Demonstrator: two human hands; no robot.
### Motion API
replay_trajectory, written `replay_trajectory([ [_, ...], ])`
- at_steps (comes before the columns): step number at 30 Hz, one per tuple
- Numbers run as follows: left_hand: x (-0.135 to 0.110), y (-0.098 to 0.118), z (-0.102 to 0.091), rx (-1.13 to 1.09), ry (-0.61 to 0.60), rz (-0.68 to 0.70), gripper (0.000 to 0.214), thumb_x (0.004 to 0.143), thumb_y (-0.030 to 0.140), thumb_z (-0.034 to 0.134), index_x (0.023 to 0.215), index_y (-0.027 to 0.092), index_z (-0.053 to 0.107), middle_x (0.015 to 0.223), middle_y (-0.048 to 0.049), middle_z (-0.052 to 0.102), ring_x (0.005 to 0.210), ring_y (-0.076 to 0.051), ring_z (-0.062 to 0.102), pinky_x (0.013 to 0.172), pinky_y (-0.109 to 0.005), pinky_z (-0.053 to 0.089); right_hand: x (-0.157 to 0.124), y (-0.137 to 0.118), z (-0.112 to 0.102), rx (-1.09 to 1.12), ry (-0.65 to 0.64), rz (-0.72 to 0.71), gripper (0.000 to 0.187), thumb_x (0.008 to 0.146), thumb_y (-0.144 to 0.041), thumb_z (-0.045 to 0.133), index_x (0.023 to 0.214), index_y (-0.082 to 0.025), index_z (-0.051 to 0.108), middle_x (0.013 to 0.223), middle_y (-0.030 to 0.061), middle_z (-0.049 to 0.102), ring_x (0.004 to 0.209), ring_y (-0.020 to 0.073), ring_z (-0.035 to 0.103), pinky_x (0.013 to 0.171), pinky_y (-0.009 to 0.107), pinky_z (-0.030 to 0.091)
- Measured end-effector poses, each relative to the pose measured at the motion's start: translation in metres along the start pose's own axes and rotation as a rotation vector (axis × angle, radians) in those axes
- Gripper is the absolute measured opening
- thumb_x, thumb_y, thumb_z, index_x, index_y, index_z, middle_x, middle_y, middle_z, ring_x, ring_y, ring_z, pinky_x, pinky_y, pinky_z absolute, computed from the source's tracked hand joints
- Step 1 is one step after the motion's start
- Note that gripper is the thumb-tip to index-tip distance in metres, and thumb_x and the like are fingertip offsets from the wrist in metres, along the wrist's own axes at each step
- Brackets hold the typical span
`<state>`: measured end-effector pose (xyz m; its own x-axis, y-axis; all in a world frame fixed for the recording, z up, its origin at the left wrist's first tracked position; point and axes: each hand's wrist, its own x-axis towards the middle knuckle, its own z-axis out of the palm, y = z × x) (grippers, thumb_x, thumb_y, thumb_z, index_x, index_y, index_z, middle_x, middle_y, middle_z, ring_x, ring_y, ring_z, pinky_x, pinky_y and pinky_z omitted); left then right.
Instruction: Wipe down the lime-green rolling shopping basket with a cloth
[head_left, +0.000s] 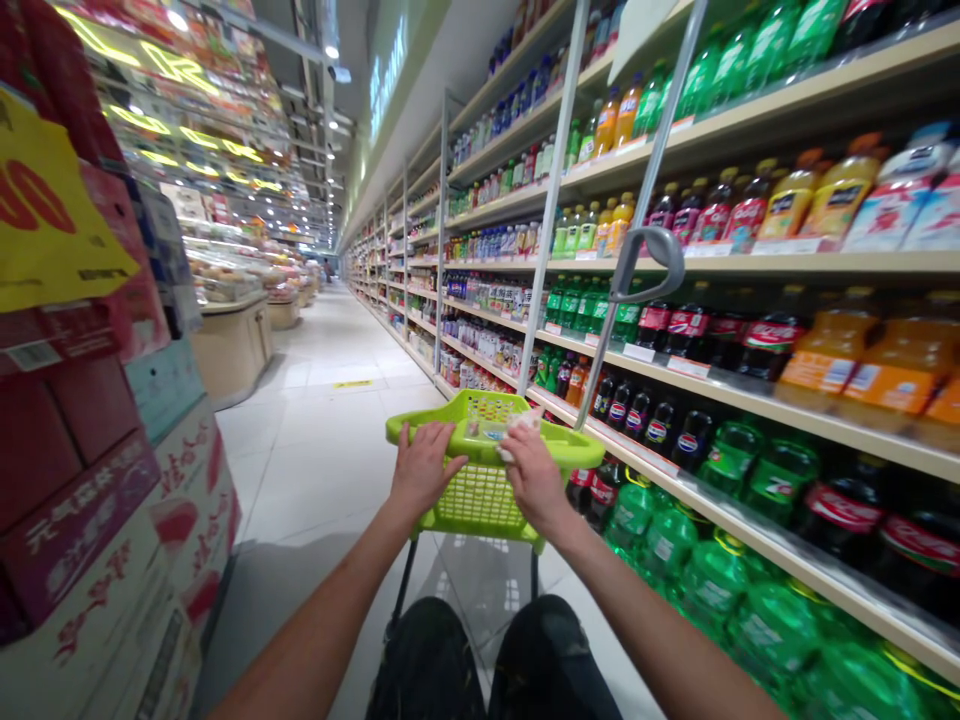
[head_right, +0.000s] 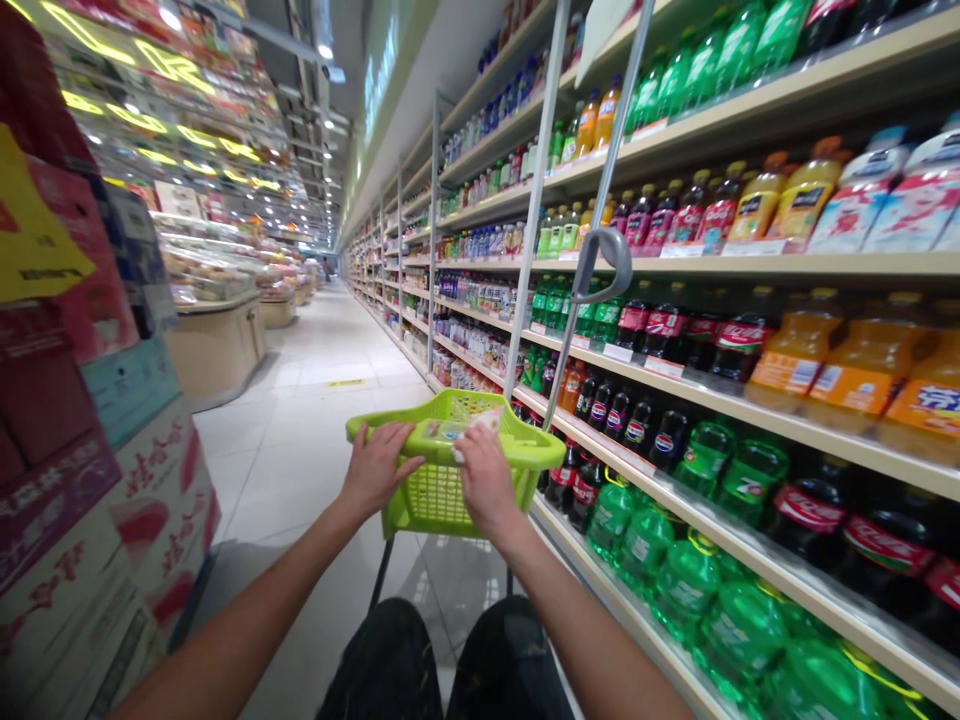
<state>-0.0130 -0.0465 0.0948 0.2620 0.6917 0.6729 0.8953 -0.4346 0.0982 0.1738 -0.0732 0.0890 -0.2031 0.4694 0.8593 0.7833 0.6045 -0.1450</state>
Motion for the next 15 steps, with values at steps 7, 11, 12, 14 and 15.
replay_trajectory([
  [7, -0.001, 0.006, 0.0, -0.014, 0.008, 0.002, 0.042, 0.079, 0.04, 0.046, 0.116, 0.02, 0.048, 0.116, -0.0095, 0.056, 0.113, -0.025, 0.046, 0.103, -0.05, 0.019, -0.01, 0.024, -0.01, -0.046, -0.01, -0.058, 0.031, 0.078, -0.013, 0.041, 0.101, -0.019, 0.06, 0.114, 0.0099, 0.058, 0.114, 0.0216, 0.047, 0.095, 0.047, 0.037],
  [11, -0.002, 0.006, 0.001, -0.021, 0.017, -0.018, 0.042, 0.079, 0.04, 0.048, 0.115, 0.02, 0.049, 0.116, -0.0093, 0.057, 0.113, -0.025, 0.045, 0.103, -0.049, 0.018, -0.018, 0.053, -0.069, 0.03, 0.132, 0.227, 0.026, 0.077, -0.023, 0.042, 0.092, -0.018, 0.061, 0.1, 0.0082, 0.063, 0.094, 0.0216, 0.058, 0.083, 0.041, 0.046],
  [12, -0.002, 0.006, 0.002, -0.021, 0.022, -0.022, 0.041, 0.078, 0.04, 0.048, 0.115, 0.021, 0.049, 0.116, -0.0094, 0.057, 0.113, -0.025, 0.045, 0.103, -0.05, 0.018, -0.014, 0.052, -0.081, 0.087, 0.159, 0.319, 0.026, 0.078, -0.026, 0.041, 0.093, -0.018, 0.061, 0.095, 0.0068, 0.064, 0.087, 0.0207, 0.059, 0.078, 0.037, 0.048],
  [14, -0.003, 0.008, 0.002, -0.018, 0.025, -0.027, 0.042, 0.078, 0.039, 0.048, 0.116, 0.021, 0.049, 0.116, -0.0095, 0.057, 0.113, -0.025, 0.045, 0.103, -0.05, 0.018, 0.0, 0.044, -0.095, 0.224, 0.123, 0.472, 0.027, 0.078, -0.03, 0.042, 0.093, -0.017, 0.06, 0.083, 0.0041, 0.065, 0.072, 0.0182, 0.06, 0.065, 0.031, 0.049],
  [15, -0.003, 0.009, 0.002, -0.017, 0.025, -0.03, 0.042, 0.078, 0.039, 0.048, 0.116, 0.021, 0.049, 0.116, -0.0094, 0.056, 0.113, -0.025, 0.045, 0.103, -0.05, 0.018, 0.009, 0.039, -0.096, 0.288, 0.051, 0.515, 0.027, 0.077, -0.03, 0.042, 0.092, -0.017, 0.061, 0.077, 0.0028, 0.065, 0.065, 0.017, 0.06, 0.059, 0.028, 0.049],
])
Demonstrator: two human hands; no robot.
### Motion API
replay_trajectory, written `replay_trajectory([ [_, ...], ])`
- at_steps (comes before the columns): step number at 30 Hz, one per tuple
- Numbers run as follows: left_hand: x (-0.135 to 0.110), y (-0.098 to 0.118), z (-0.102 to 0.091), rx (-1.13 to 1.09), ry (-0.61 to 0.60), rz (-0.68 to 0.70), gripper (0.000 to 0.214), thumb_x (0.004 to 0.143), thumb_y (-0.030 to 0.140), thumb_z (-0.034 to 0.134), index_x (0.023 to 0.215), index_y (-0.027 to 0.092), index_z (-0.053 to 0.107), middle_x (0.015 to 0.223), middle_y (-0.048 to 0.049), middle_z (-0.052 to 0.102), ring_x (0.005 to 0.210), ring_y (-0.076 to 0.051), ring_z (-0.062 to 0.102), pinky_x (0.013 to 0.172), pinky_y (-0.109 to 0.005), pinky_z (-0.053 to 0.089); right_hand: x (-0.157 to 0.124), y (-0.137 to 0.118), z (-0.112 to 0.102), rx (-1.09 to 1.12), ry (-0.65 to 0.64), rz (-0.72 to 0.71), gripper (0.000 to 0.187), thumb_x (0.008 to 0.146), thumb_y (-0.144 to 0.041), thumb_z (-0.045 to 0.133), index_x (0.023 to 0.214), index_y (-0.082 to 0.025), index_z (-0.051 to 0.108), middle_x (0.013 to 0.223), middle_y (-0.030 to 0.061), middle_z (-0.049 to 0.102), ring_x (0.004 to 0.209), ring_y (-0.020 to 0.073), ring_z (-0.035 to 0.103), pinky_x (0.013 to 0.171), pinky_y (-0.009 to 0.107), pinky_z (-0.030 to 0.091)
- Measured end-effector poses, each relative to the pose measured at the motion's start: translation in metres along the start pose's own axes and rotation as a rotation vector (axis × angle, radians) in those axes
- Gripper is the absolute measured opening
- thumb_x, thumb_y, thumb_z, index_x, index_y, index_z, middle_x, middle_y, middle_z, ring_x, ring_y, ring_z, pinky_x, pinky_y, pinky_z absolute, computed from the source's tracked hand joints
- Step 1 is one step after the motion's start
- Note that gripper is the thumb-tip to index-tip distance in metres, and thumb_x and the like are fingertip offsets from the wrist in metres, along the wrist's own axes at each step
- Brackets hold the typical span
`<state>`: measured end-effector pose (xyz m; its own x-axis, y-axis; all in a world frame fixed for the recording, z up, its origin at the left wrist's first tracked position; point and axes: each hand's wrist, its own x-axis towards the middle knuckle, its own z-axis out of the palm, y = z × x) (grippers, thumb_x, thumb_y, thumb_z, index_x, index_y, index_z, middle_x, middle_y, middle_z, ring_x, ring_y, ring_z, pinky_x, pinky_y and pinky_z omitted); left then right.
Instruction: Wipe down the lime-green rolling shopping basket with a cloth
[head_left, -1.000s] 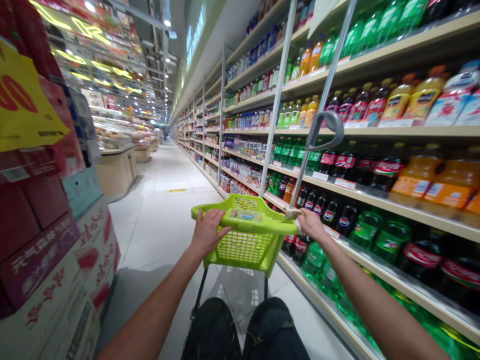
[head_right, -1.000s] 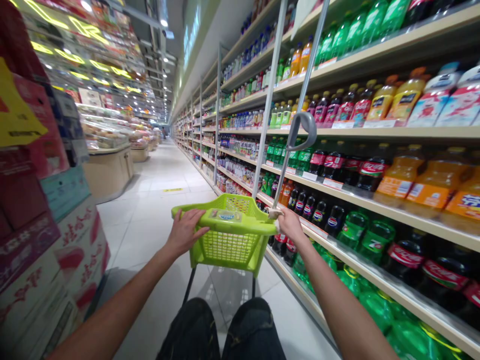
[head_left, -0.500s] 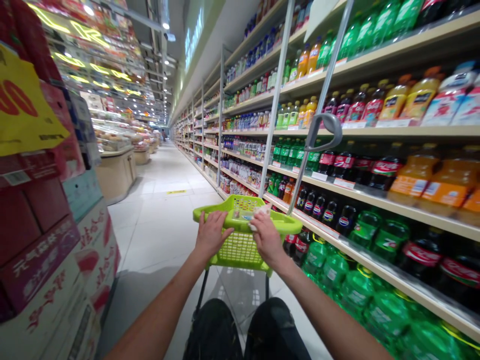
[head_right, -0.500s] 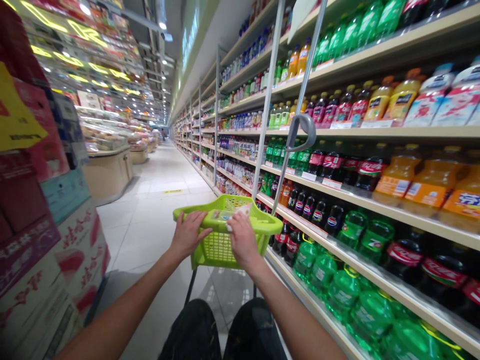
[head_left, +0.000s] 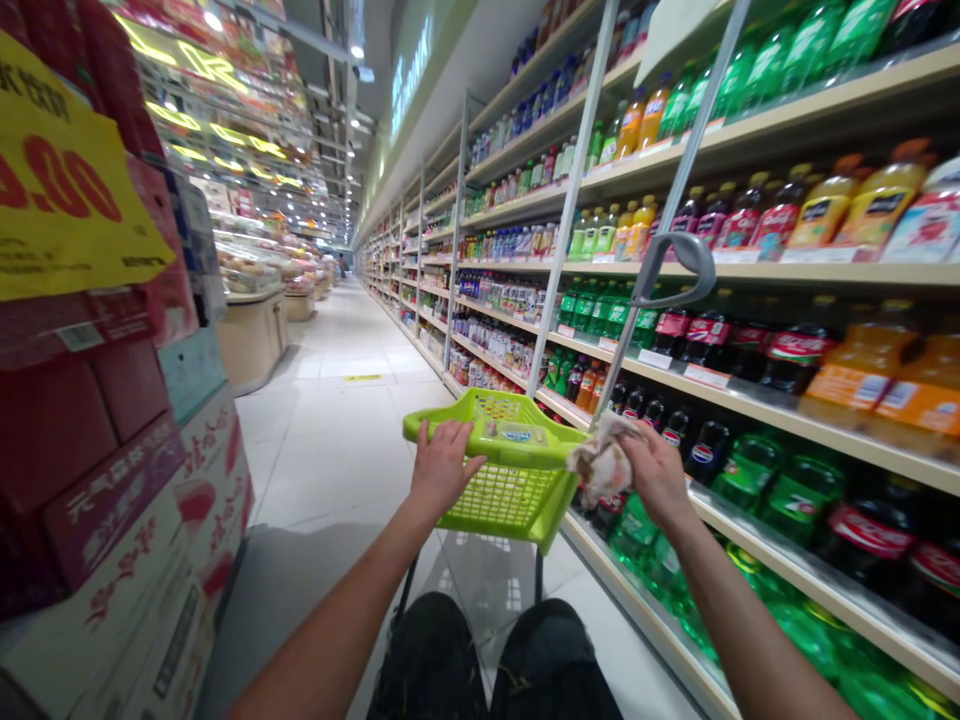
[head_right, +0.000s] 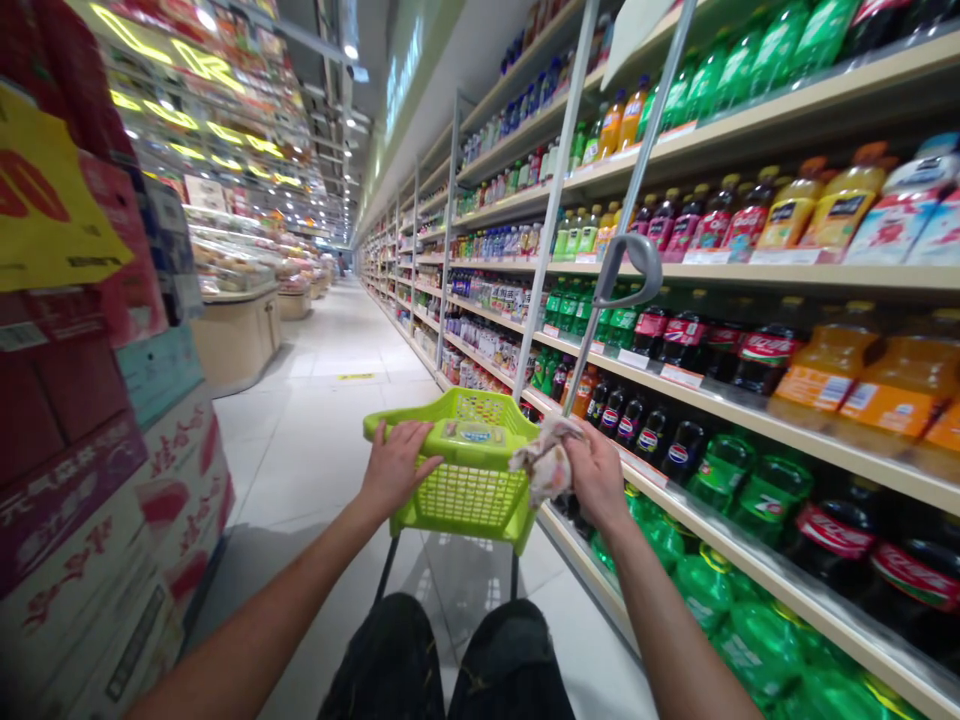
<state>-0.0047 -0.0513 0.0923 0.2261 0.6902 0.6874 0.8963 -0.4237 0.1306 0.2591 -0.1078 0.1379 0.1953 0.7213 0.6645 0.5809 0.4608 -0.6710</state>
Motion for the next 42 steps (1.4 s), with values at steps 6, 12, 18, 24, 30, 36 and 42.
replay_trajectory([
  [6, -0.002, 0.007, -0.001, -0.003, 0.001, -0.006, 0.042, 0.079, 0.039, 0.047, 0.116, 0.02, 0.048, 0.116, -0.0087, 0.056, 0.113, -0.025, 0.045, 0.103, -0.05, 0.018, 0.021, -0.009, 0.068, -0.19, -0.041, -0.211, 0.027, 0.077, -0.022, 0.039, 0.091, -0.016, 0.061, 0.1, 0.0094, 0.061, 0.096, 0.0224, 0.056, 0.083, 0.039, 0.045],
  [12, -0.002, 0.007, -0.001, 0.001, 0.006, -0.009, 0.041, 0.08, 0.039, 0.046, 0.116, 0.019, 0.048, 0.116, -0.0092, 0.056, 0.113, -0.025, 0.044, 0.104, -0.049, 0.017, -0.013, 0.003, 0.094, -0.537, -0.093, -0.558, 0.049, 0.077, -0.029, 0.052, 0.124, -0.018, 0.043, 0.137, 0.014, 0.032, 0.126, 0.0309, 0.025, 0.095, 0.054, 0.031],
  [18, -0.003, 0.006, -0.002, 0.001, -0.002, -0.01, 0.043, 0.079, 0.04, 0.048, 0.116, 0.018, 0.047, 0.116, -0.0096, 0.056, 0.113, -0.025, 0.044, 0.104, -0.049, 0.016, 0.0, 0.037, 0.04, -0.497, -0.27, -0.688, 0.032, 0.084, -0.021, 0.041, 0.115, -0.022, 0.05, 0.127, 0.0103, 0.046, 0.119, 0.0209, 0.039, 0.095, 0.043, 0.038],
  [24, -0.002, 0.016, 0.004, -0.001, 0.021, -0.012, 0.042, 0.079, 0.039, 0.047, 0.116, 0.018, 0.047, 0.115, -0.009, 0.056, 0.113, -0.024, 0.044, 0.103, -0.05, 0.016, -0.004, 0.028, 0.069, -0.369, -0.042, -0.581, 0.024, 0.085, -0.02, 0.04, 0.1, -0.019, 0.058, 0.114, 0.0105, 0.055, 0.109, 0.0205, 0.048, 0.091, 0.043, 0.042],
  [30, 0.0, 0.016, 0.002, 0.024, -0.021, -0.001, 0.037, 0.08, 0.033, 0.045, 0.114, 0.02, 0.049, 0.117, -0.0081, 0.056, 0.114, -0.023, 0.044, 0.103, -0.048, 0.018, -0.016, -0.005, 0.122, -0.321, -0.14, -0.688, 0.041, 0.081, -0.011, 0.04, 0.12, -0.021, 0.048, 0.121, 0.0077, 0.053, 0.12, 0.0224, 0.039, 0.097, 0.046, 0.034],
  [36, 0.001, -0.019, -0.008, 0.037, -0.026, -0.087, 0.047, 0.077, 0.044, 0.048, 0.117, 0.018, 0.048, 0.127, -0.0101, 0.049, 0.121, -0.027, 0.036, 0.102, -0.052, 0.017, 0.0, 0.046, 0.07, -0.373, 0.011, -0.493, 0.041, 0.075, -0.009, 0.04, 0.113, -0.019, 0.054, 0.117, 0.0105, 0.054, 0.115, 0.0243, 0.043, 0.096, 0.051, 0.035],
  [42, 0.0, -0.018, -0.008, 0.035, 0.01, -0.09, 0.039, 0.078, 0.042, 0.048, 0.109, 0.019, 0.052, 0.113, -0.0097, 0.058, 0.114, -0.026, 0.043, 0.102, -0.053, 0.014, -0.017, 0.005, 0.122, -0.29, -0.06, -0.618, 0.039, 0.082, -0.009, 0.036, 0.116, -0.02, 0.052, 0.12, 0.0069, 0.053, 0.123, 0.0202, 0.035, 0.101, 0.045, 0.032],
])
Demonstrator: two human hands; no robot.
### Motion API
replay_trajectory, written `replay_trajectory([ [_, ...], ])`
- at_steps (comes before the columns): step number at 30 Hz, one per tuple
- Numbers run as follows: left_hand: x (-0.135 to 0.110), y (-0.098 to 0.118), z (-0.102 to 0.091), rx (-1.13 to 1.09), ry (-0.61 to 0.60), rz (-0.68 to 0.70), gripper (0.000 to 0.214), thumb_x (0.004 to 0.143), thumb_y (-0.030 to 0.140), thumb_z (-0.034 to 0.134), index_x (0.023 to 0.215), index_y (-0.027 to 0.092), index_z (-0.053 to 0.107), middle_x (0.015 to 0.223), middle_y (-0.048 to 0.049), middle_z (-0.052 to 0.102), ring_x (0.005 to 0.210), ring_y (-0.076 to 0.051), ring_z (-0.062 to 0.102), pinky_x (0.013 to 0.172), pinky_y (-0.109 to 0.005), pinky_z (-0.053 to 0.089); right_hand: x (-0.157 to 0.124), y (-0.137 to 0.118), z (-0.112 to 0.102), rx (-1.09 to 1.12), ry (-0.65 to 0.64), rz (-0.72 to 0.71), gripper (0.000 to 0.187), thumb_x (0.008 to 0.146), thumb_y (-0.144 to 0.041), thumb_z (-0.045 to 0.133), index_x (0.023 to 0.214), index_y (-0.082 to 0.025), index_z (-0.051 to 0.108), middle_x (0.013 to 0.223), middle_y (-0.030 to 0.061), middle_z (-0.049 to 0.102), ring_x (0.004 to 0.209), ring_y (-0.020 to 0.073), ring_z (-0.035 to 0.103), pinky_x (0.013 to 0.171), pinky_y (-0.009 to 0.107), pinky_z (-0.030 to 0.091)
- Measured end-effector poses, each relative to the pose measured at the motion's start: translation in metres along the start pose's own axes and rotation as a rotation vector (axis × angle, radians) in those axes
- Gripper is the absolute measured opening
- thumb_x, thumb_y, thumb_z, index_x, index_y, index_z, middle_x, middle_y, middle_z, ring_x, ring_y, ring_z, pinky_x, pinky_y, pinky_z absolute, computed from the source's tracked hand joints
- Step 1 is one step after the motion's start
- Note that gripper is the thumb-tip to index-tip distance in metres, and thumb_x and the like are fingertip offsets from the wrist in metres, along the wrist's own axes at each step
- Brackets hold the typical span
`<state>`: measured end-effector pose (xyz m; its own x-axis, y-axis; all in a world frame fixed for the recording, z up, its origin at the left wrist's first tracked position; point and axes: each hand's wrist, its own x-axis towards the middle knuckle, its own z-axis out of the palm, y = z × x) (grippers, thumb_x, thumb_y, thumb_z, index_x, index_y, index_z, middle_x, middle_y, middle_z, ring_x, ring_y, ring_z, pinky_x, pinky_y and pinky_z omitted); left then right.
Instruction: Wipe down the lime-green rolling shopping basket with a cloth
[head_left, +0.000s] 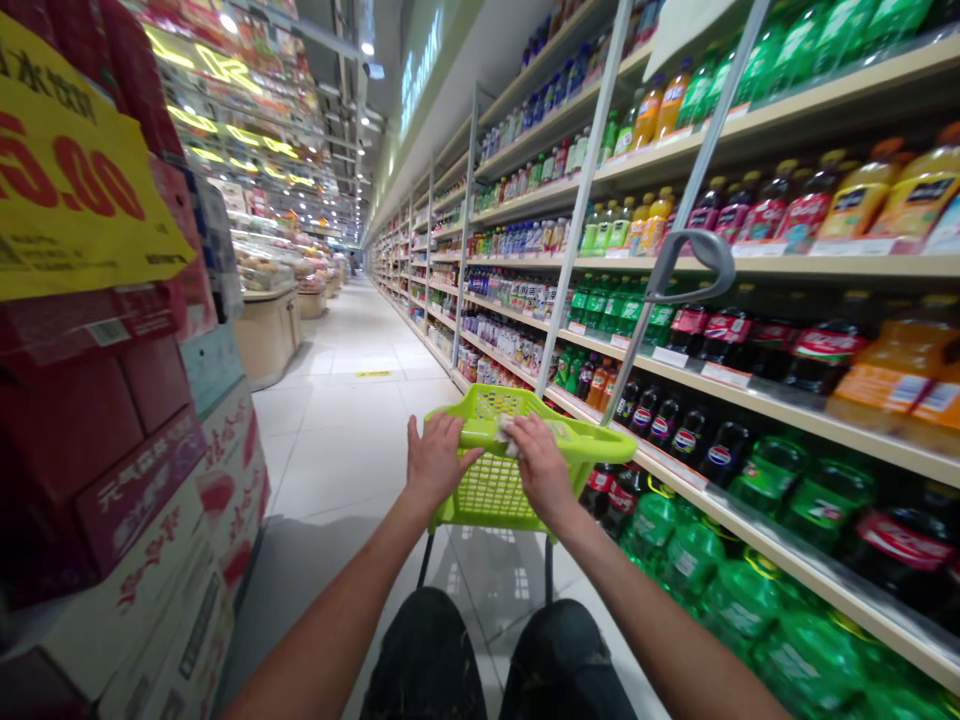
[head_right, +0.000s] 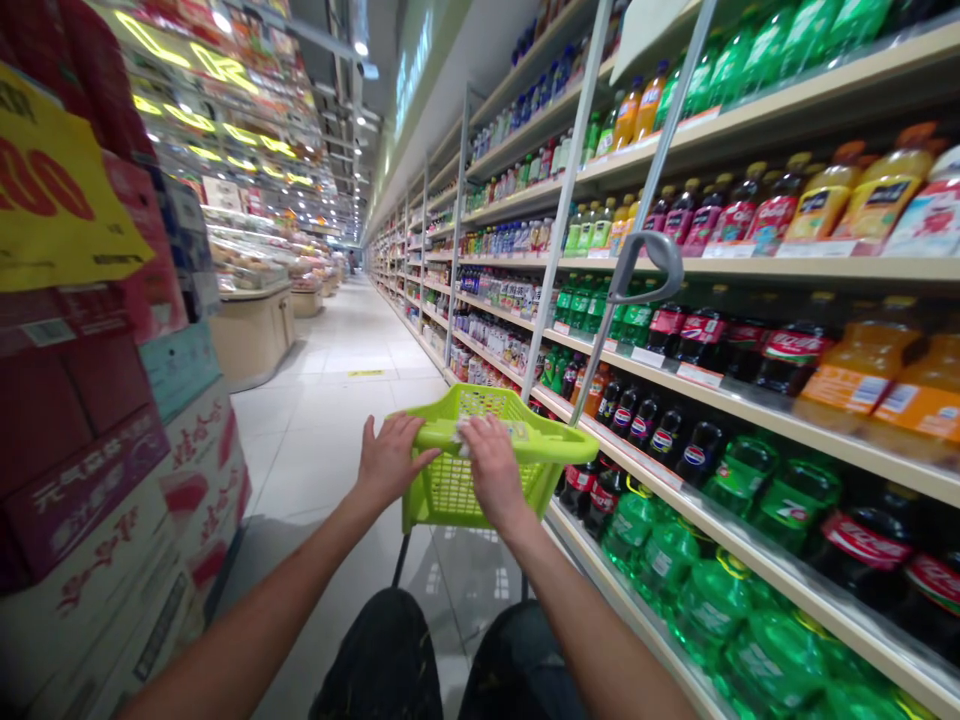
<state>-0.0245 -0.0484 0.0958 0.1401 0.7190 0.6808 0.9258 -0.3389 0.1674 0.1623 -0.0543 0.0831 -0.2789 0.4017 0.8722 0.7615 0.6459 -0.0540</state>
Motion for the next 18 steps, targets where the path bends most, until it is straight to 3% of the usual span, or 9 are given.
replay_trajectory([
  [2, 0.0, 0.002, 0.0, 0.004, 0.013, 0.01, 0.038, 0.078, 0.043, 0.047, 0.107, 0.019, 0.054, 0.111, -0.0099, 0.059, 0.111, -0.026, 0.045, 0.103, -0.054, 0.012, 0.006, -0.013, 0.009, 0.004, -0.042, -0.07, 0.037, 0.083, -0.01, 0.036, 0.116, -0.021, 0.052, 0.12, 0.0064, 0.054, 0.123, 0.0203, 0.034, 0.1, 0.044, 0.032],
  [4, 0.0, 0.003, -0.001, 0.006, 0.02, 0.018, 0.038, 0.077, 0.045, 0.048, 0.104, 0.019, 0.055, 0.107, -0.0096, 0.06, 0.108, -0.026, 0.047, 0.102, -0.054, 0.01, 0.005, -0.01, 0.008, -0.039, -0.042, -0.045, 0.036, 0.083, -0.011, 0.037, 0.114, -0.022, 0.053, 0.121, 0.0068, 0.053, 0.124, 0.0223, 0.033, 0.099, 0.047, 0.031],
  [11, -0.003, 0.02, -0.005, -0.021, 0.003, 0.038, 0.034, 0.074, 0.041, 0.053, 0.1, 0.019, 0.056, 0.098, -0.0085, 0.062, 0.1, -0.025, 0.05, 0.101, -0.052, 0.015, -0.001, 0.047, -0.011, -0.076, 0.014, 0.183, 0.04, 0.074, -0.008, 0.037, 0.107, -0.02, 0.056, 0.122, 0.0086, 0.05, 0.122, 0.0242, 0.035, 0.098, 0.052, 0.029],
  [15, -0.003, 0.024, -0.003, -0.156, -0.074, 0.11, 0.043, 0.074, 0.033, 0.054, 0.113, 0.017, 0.049, 0.113, -0.0095, 0.057, 0.108, -0.023, 0.047, 0.1, -0.043, 0.026, 0.001, 0.078, -0.019, -0.042, 0.048, 0.259, 0.04, 0.071, -0.011, 0.036, 0.104, -0.019, 0.058, 0.117, 0.0084, 0.053, 0.115, 0.0221, 0.043, 0.099, 0.048, 0.031],
  [18, -0.002, 0.019, 0.006, -0.249, -0.163, -0.025, 0.057, 0.071, 0.039, 0.057, 0.121, 0.014, 0.042, 0.13, -0.013, 0.044, 0.121, -0.025, 0.037, 0.1, -0.043, 0.028, 0.001, 0.095, -0.024, -0.036, 0.077, 0.305, 0.04, 0.07, -0.012, 0.036, 0.102, -0.019, 0.059, 0.116, 0.0084, 0.054, 0.113, 0.0221, 0.045, 0.099, 0.047, 0.033],
])
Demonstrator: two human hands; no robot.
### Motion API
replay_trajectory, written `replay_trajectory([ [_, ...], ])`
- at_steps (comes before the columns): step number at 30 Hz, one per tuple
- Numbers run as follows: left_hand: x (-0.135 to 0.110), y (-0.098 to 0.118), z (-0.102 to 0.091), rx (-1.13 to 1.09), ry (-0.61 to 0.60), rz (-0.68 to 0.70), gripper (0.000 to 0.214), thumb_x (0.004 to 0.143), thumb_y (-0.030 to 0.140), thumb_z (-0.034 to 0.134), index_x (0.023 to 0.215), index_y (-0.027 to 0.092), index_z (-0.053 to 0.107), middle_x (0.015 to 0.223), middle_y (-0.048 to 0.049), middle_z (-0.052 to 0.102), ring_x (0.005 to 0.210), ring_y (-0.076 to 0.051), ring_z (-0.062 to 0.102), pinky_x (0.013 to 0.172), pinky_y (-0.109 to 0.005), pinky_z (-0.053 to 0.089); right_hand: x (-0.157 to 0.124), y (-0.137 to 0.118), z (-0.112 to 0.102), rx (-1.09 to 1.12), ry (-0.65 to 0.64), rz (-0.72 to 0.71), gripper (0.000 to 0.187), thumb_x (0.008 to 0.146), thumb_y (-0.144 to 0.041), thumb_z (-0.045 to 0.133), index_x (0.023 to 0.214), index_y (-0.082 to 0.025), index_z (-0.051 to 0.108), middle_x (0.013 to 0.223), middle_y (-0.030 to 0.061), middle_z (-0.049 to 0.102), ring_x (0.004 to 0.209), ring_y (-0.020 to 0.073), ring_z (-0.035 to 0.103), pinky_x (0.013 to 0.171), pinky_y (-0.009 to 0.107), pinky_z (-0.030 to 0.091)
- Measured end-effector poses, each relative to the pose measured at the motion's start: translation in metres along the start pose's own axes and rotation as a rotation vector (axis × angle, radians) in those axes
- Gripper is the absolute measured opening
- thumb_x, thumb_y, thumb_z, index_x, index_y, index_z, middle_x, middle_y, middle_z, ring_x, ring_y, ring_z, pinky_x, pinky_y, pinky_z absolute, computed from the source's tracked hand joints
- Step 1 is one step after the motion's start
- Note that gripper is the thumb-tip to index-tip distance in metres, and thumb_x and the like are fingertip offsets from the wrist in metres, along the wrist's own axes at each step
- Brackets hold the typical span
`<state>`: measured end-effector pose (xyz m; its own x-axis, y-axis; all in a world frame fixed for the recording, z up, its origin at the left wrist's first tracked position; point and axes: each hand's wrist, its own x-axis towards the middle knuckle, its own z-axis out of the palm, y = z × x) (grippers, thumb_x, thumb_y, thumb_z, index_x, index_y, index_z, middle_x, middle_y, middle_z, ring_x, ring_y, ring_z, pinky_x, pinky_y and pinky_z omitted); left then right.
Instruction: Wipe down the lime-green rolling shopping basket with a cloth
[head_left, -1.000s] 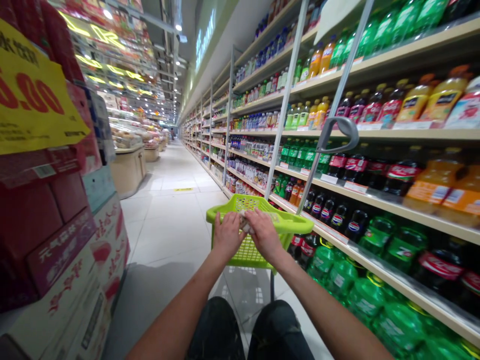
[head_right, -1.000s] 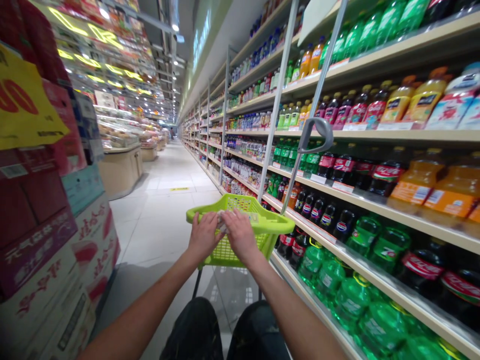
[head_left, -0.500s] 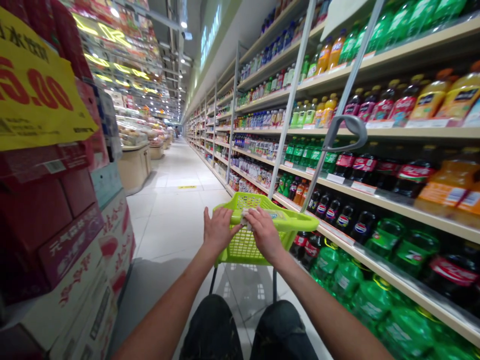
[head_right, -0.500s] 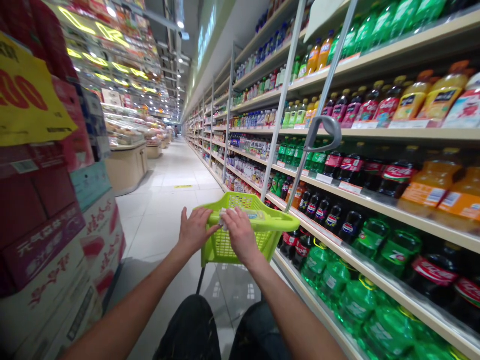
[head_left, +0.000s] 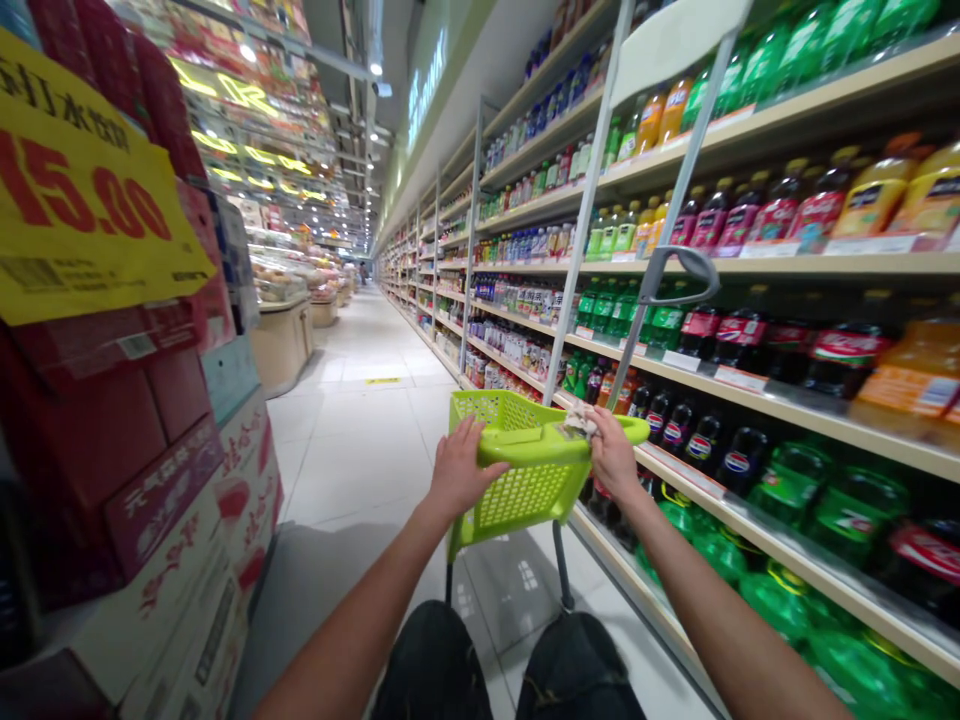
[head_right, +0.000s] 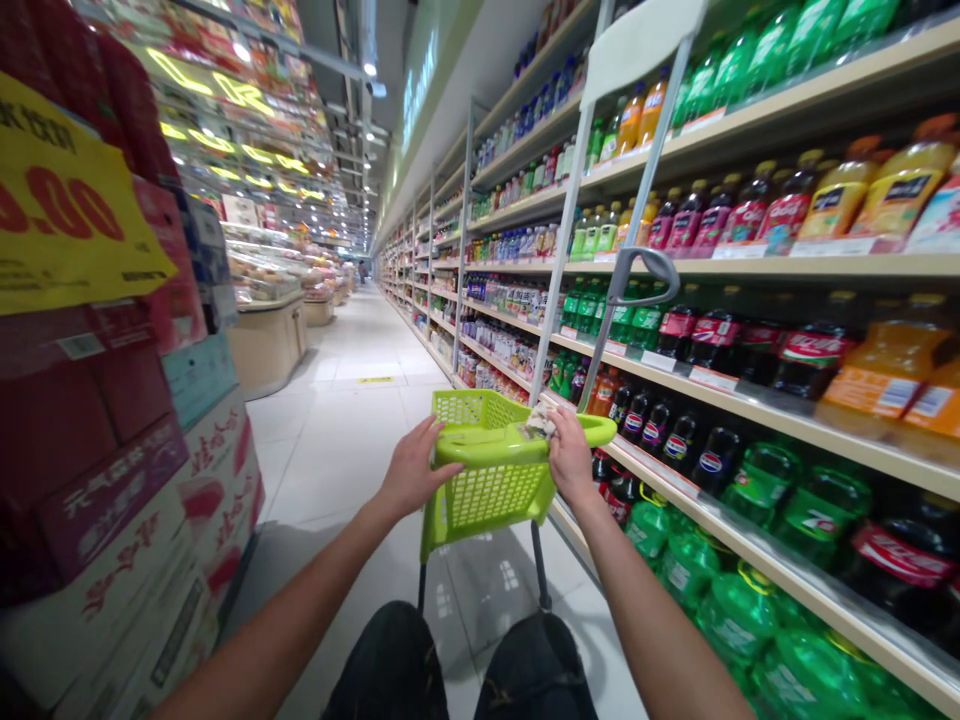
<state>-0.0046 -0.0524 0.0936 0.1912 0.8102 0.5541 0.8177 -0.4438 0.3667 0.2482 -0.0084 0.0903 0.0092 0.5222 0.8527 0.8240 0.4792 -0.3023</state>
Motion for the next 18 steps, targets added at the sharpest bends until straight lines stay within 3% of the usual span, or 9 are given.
replay_trajectory([
  [3, 0.001, 0.0, 0.015, -0.051, -0.087, -0.069, 0.066, 0.07, 0.039, 0.058, 0.126, 0.013, 0.034, 0.135, -0.0144, 0.037, 0.124, -0.026, 0.033, 0.101, -0.048, 0.024, -0.003, -0.007, 0.002, 0.026, -0.021, -0.029, 0.04, 0.07, -0.011, 0.036, 0.101, -0.018, 0.06, 0.115, 0.0089, 0.055, 0.114, 0.0228, 0.045, 0.1, 0.048, 0.032],
  [8, -0.002, 0.019, 0.034, -0.044, -0.045, -0.008, 0.064, 0.069, 0.029, 0.057, 0.126, 0.012, 0.034, 0.135, -0.0133, 0.038, 0.123, -0.024, 0.033, 0.102, -0.044, 0.025, -0.023, -0.059, 0.011, 0.149, -0.093, -0.149, 0.044, 0.073, -0.007, 0.035, 0.11, -0.019, 0.055, 0.118, 0.0081, 0.054, 0.118, 0.0197, 0.041, 0.101, 0.045, 0.031],
  [11, -0.004, 0.028, 0.037, -0.056, -0.045, 0.049, 0.059, 0.069, 0.022, 0.054, 0.125, 0.013, 0.037, 0.132, -0.0111, 0.041, 0.119, -0.023, 0.036, 0.101, -0.041, 0.028, -0.032, -0.074, 0.004, 0.198, -0.126, -0.204, 0.042, 0.076, -0.008, 0.036, 0.112, -0.019, 0.054, 0.12, 0.008, 0.053, 0.119, 0.0178, 0.041, 0.102, 0.042, 0.032],
  [15, 0.002, 0.027, 0.037, -0.12, -0.07, 0.159, 0.053, 0.071, 0.015, 0.045, 0.124, 0.017, 0.04, 0.127, -0.0077, 0.048, 0.115, -0.019, 0.04, 0.1, -0.038, 0.03, -0.032, -0.053, -0.016, 0.145, -0.076, -0.115, 0.041, 0.077, -0.011, 0.038, 0.113, -0.019, 0.054, 0.12, 0.0085, 0.053, 0.115, 0.0188, 0.045, 0.099, 0.043, 0.035],
  [18, 0.013, 0.019, 0.042, -0.094, -0.116, 0.085, 0.056, 0.07, 0.011, 0.041, 0.126, 0.013, 0.038, 0.133, -0.0101, 0.041, 0.122, -0.02, 0.034, 0.104, -0.039, 0.025, -0.029, -0.031, -0.03, 0.064, -0.004, -0.014, 0.041, 0.074, -0.011, 0.037, 0.111, -0.018, 0.055, 0.119, 0.0088, 0.054, 0.115, 0.0206, 0.045, 0.1, 0.045, 0.034],
])
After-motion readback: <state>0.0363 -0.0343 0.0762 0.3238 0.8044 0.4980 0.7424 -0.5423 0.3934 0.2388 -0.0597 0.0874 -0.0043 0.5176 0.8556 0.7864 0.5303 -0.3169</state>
